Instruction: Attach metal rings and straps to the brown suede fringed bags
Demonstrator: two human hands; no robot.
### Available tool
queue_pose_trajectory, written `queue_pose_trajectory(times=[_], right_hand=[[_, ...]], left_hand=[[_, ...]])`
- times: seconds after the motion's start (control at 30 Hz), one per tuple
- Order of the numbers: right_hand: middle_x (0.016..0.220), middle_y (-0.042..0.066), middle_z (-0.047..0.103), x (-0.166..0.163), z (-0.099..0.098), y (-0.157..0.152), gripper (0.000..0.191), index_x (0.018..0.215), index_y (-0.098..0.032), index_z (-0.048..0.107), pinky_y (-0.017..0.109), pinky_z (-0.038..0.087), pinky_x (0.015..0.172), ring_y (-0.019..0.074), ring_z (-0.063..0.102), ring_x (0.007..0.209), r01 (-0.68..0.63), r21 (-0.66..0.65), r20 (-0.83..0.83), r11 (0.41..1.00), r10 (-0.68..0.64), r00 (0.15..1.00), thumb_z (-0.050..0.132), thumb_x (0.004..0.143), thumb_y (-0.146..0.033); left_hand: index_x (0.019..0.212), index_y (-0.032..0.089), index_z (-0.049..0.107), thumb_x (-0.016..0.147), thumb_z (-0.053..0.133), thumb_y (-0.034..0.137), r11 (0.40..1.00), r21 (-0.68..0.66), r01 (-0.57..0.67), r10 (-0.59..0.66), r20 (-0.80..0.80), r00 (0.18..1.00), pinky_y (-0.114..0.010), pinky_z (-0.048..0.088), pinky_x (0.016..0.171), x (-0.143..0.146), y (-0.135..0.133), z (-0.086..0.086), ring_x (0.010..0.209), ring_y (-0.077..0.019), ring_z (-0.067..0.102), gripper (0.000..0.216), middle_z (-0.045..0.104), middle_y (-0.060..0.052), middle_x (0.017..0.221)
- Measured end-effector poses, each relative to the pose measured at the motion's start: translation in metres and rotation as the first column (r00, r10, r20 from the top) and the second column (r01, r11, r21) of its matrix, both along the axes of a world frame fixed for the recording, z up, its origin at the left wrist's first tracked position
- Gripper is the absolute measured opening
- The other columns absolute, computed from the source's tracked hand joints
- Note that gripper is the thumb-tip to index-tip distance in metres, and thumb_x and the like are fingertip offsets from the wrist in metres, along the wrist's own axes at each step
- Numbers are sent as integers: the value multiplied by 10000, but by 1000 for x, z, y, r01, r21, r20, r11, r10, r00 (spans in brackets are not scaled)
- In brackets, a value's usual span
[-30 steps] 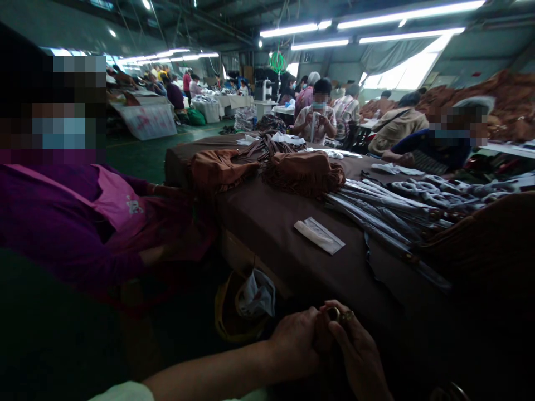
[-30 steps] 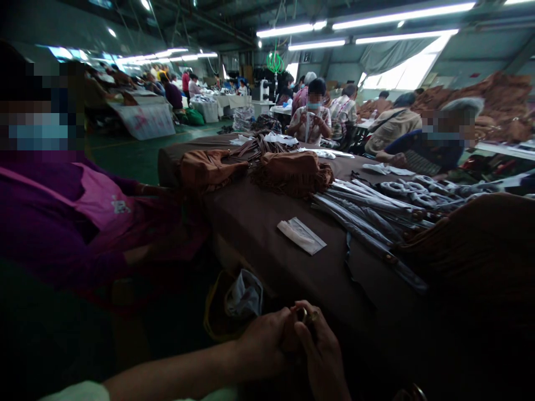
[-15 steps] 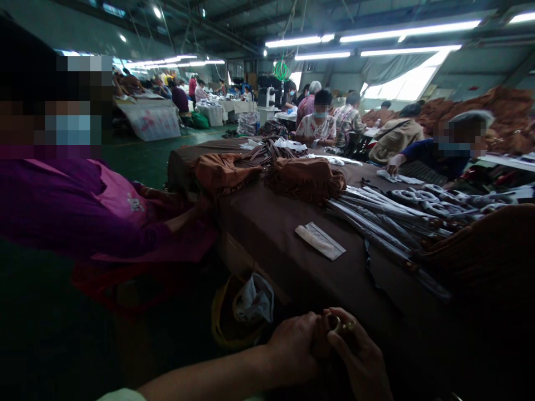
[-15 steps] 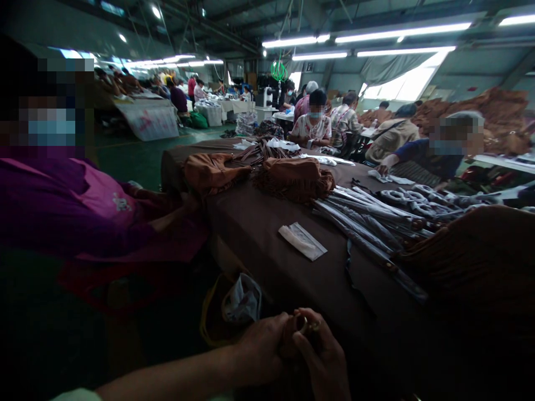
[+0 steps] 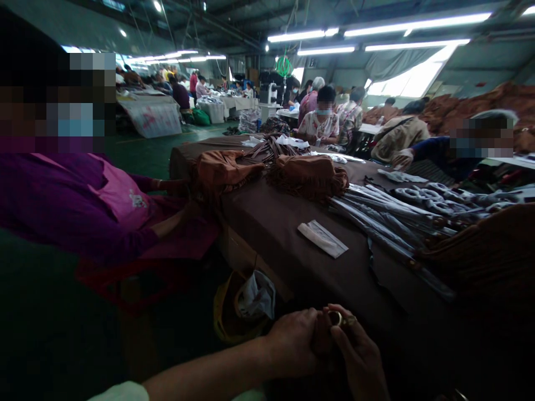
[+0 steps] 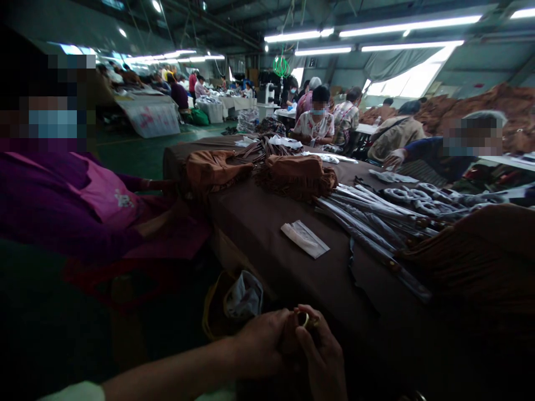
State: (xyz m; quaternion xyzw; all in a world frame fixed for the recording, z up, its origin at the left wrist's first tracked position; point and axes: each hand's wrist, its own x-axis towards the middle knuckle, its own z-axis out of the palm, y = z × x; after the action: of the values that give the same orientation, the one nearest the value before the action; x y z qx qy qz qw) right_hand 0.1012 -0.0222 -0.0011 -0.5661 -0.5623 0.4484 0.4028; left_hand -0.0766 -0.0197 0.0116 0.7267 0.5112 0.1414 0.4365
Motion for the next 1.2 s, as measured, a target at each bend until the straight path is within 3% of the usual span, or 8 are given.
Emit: queue_pose_trajectory(times=[0.13, 0.27, 0.37, 0.53, 0.63, 0.8, 1.0, 1.2], right_hand=[[1065, 66, 700, 2, 1, 0, 402, 1071, -218, 667, 267, 551, 812, 243, 663, 971, 32, 48, -15, 998, -31, 999, 620, 788, -499], [1090, 65, 694, 1, 6, 0, 404, 1093, -222, 662, 277, 546, 820, 244, 653, 987, 16, 33, -50, 999, -14, 999, 546, 842, -516], [1143, 78, 681, -1, 11, 0, 439, 1113, -221, 664, 298, 537, 856, 256, 635, 1032, 21, 3, -61, 1000, -21, 998, 505, 859, -542], [1131, 88, 691, 1, 11, -4, 498, 1120, -199, 661, 318, 553, 834, 279, 638, 1045, 133, -150, -170, 980, -158, 973, 608, 784, -564], [1119, 77, 699, 4, 7, -4, 479, 1133, -206, 653, 327, 559, 816, 282, 644, 1039, 131, -203, -255, 970, -181, 950, 629, 785, -534], [1083, 93, 709, 4, 9, -2, 452, 1103, -190, 673, 363, 564, 820, 299, 663, 992, 97, -178, -264, 979, -142, 954, 641, 785, -510], [1137, 82, 691, 6, 13, -1, 454, 1084, -212, 691, 326, 534, 883, 283, 637, 1053, 121, -115, -126, 986, -135, 983, 640, 772, -538], [1154, 66, 687, 13, 10, 3, 427, 1121, -224, 683, 299, 529, 881, 269, 636, 1056, 20, -39, -93, 999, -24, 995, 659, 777, -476]], left_hand=[[1208, 202, 531, 528, 739, 663, 990, 137, -24, 28, -28, 999, -416, 433, 929, -18, 7, 29, 1070, -315, 537, 847, 560, -103, 1183], [1208, 228, 559, 694, 707, 549, 981, 178, -80, 41, 211, 977, -323, 433, 913, -14, 12, 45, 1051, -231, 550, 624, 599, -51, 1145], [1143, 240, 621, 768, 677, 413, 983, 106, -149, 110, 306, 946, -273, 448, 823, -1, 12, 41, 942, -185, 584, 416, 635, -21, 1049], [1043, 229, 674, 772, 677, 382, 970, 71, -232, 188, 383, 904, -249, 442, 773, 8, 12, 30, 864, -159, 591, 312, 652, -8, 983], [1025, 217, 678, 762, 690, 386, 964, 75, -253, 206, 388, 898, -249, 442, 767, 11, 11, 25, 860, -165, 587, 313, 657, -14, 960], [1040, 213, 676, 769, 689, 392, 964, 85, -254, 195, 424, 884, -252, 440, 798, 16, 11, 18, 892, -168, 589, 325, 657, -18, 971], [1023, 204, 689, 782, 676, 395, 965, 53, -256, 199, 488, 850, -251, 439, 808, 16, 12, 16, 895, -166, 595, 308, 655, -23, 978], [1036, 203, 698, 814, 649, 367, 972, 73, -224, 152, 532, 833, -241, 430, 797, 15, 12, 18, 897, -164, 589, 281, 646, -21, 950]])
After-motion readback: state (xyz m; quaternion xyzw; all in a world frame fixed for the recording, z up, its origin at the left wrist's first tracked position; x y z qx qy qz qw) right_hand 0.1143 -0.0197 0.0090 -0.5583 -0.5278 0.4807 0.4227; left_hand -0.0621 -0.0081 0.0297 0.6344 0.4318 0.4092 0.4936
